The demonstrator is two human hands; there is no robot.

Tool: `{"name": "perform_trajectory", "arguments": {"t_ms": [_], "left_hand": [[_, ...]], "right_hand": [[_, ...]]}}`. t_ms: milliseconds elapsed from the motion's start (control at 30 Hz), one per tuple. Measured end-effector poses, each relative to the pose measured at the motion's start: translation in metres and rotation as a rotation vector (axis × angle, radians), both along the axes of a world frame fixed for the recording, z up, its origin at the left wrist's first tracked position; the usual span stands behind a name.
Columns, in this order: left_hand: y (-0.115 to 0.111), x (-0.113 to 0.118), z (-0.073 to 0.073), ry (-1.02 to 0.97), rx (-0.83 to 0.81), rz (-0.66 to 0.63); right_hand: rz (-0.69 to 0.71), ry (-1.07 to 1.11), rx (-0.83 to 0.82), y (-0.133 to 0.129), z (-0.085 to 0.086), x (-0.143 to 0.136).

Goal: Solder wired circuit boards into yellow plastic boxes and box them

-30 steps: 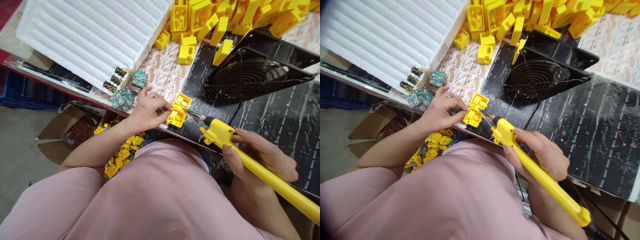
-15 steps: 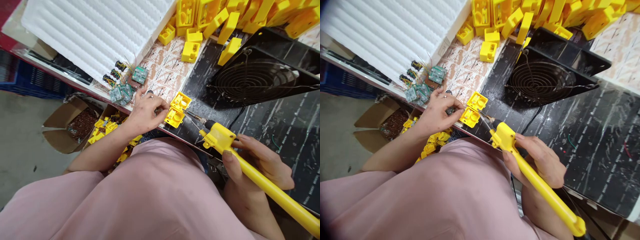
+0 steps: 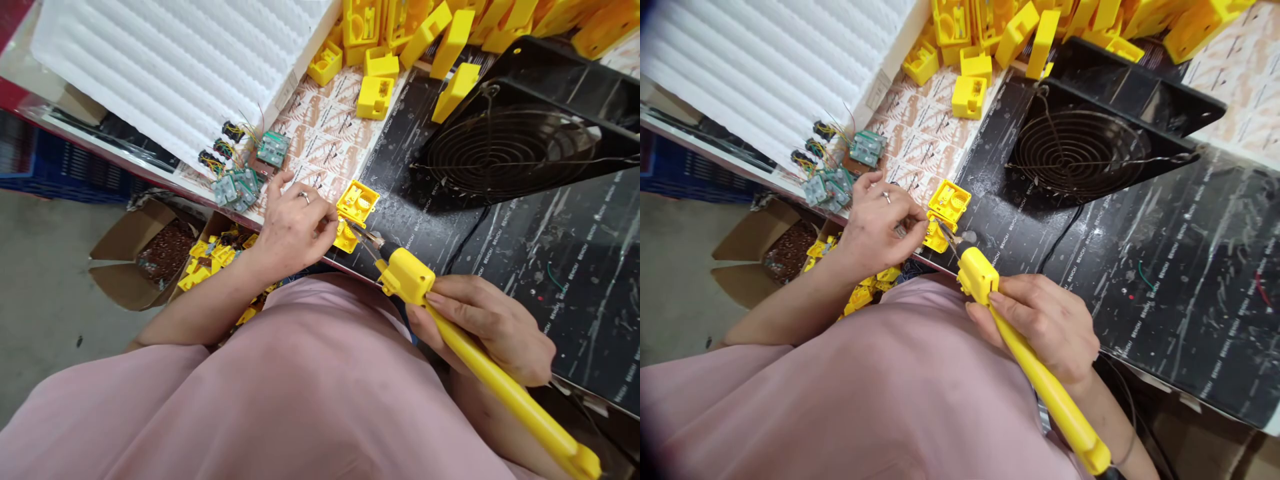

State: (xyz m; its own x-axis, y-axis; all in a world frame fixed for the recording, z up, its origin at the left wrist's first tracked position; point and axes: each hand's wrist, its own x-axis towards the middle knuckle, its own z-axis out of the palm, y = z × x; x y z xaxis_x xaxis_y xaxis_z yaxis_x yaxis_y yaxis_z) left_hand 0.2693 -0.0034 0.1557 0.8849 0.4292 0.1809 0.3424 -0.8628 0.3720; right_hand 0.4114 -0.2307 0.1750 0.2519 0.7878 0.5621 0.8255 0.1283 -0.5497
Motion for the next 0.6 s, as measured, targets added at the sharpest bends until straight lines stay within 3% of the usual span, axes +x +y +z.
{"name": "perform_trajectory", "arguments": {"t_ms": [167,267,400,600], "left_hand": [[-0.002,0.000,-0.004,-0.007,0.053,-0.018],[-0.002,0.000,-0.012,-0.102,0.157,-0.030],[-0.001,0.000,-0.020,-0.223,0.281,-0.059],[0.000,0.002,-0.017,-0.263,0.326,-0.076]], "right_hand": [[0.023,-0.052,-0.018,0.000,-0.003,0.000],[0.033,-0.074,-0.112,-0.005,-0.002,-0.001],[-0.033,-0.010,-0.102,-0.011,0.006,0.000],[-0.073,0.006,-0.099,-0.018,0.003,0.011]]}}
